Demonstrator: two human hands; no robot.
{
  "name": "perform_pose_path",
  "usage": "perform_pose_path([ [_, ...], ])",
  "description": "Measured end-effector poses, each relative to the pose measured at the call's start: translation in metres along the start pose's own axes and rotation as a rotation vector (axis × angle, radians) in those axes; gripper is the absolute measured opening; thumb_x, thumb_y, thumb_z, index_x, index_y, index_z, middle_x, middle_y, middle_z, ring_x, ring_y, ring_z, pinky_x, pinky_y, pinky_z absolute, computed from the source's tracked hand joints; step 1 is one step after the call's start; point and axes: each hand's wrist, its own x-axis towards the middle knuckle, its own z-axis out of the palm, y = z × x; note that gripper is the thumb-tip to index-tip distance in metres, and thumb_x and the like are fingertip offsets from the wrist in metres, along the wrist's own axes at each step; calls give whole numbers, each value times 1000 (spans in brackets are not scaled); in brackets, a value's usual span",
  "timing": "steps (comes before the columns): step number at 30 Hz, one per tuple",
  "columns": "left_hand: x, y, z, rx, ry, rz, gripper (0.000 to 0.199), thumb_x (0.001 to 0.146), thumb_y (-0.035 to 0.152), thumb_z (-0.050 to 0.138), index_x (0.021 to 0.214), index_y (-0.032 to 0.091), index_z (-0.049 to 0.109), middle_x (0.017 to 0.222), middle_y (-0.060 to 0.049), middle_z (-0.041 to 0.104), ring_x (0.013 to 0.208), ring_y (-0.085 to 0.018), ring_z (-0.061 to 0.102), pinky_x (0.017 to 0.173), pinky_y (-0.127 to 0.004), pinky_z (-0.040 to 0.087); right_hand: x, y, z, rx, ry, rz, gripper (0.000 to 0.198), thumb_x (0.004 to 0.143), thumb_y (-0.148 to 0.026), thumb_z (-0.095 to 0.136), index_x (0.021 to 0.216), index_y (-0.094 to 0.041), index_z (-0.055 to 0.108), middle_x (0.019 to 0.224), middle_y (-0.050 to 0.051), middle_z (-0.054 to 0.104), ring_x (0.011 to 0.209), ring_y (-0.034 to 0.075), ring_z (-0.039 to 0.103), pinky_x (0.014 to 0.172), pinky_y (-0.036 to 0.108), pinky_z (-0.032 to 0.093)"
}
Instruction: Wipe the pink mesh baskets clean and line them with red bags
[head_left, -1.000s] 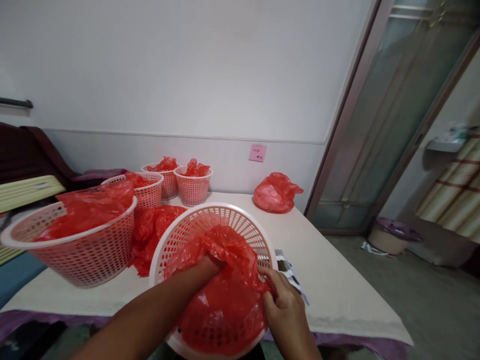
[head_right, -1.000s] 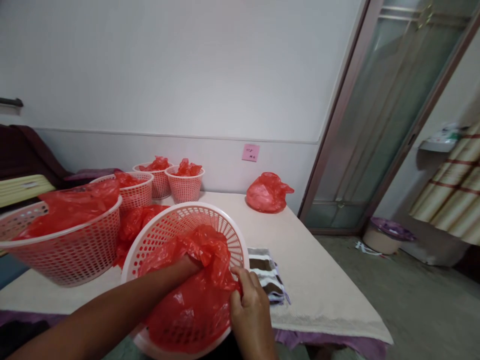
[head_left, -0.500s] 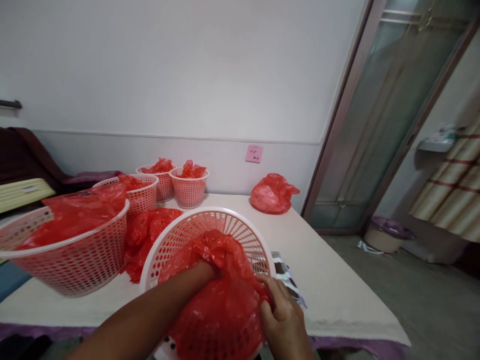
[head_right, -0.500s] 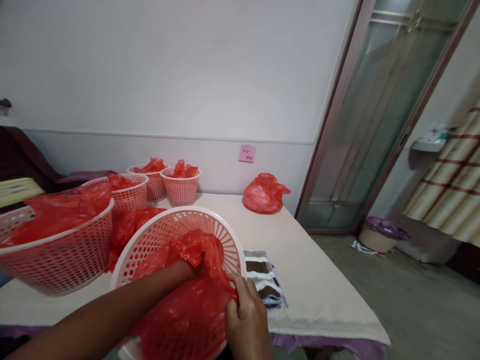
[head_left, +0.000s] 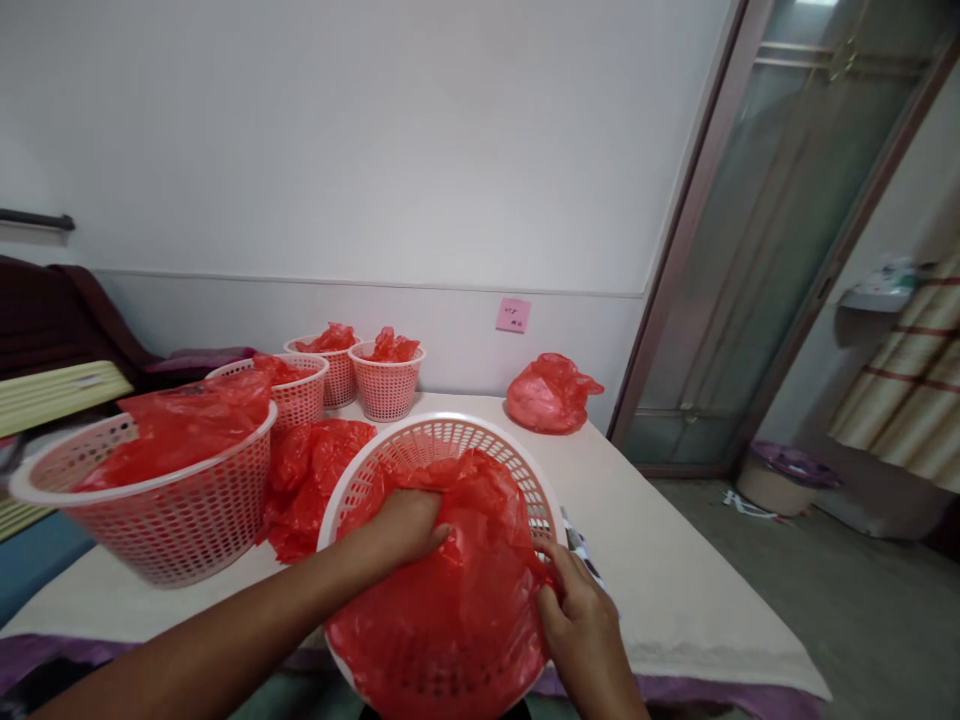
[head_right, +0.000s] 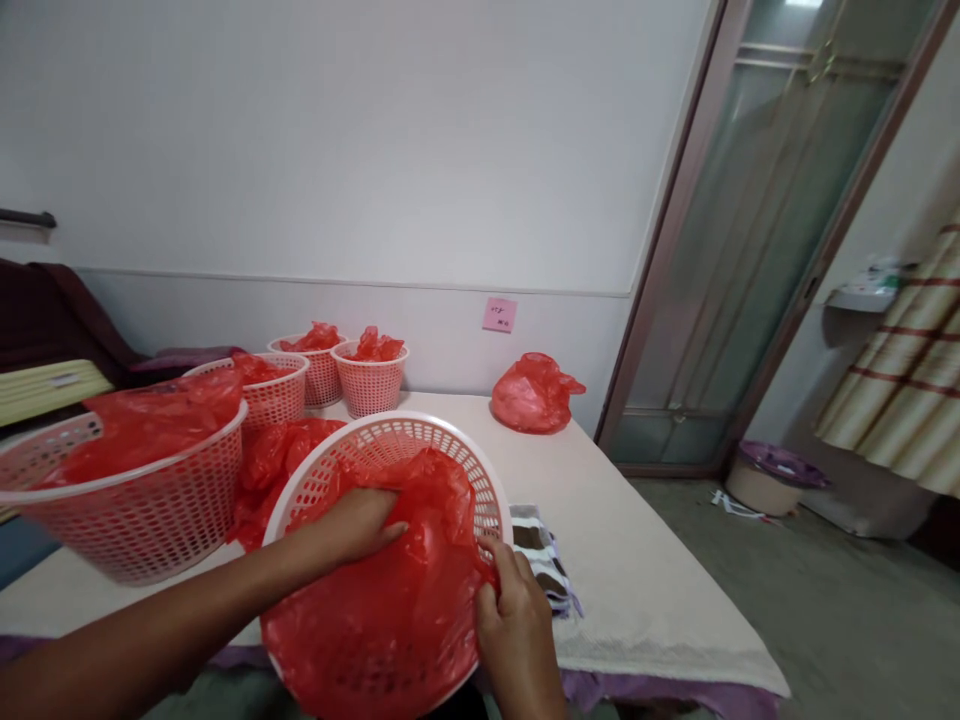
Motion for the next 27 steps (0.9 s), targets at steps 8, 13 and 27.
perform_pose_path([
  [8,-20,-16,-37,89,62,-48,68,88,36,46,144,3,28,135,-28,52,121,-38,54,97,-53,43,9,-3,-10,-5,-30,8,46,75,-17,38,112,-20,64,106,5,71,97,20,68,83,31,53],
  [13,-27,-23,-43,23,95,-4,46,89,36,45,127,11,50,114,-17,67,100,-29,65,88,-44,49,17,-10,-15,8,-39,-8,46,75,-17,38,114,-20,64,112,5,70,104,19,66,88,30,52],
  [27,31,1,-49,-86,191,189,41,78,38,61,114,20,55,113,-9,64,102,-26,59,88,-38,44,26,-19,-12,-29,-13,-45,49,73,-12,39,114,-21,64,111,6,70,102,20,66,88,31,52],
])
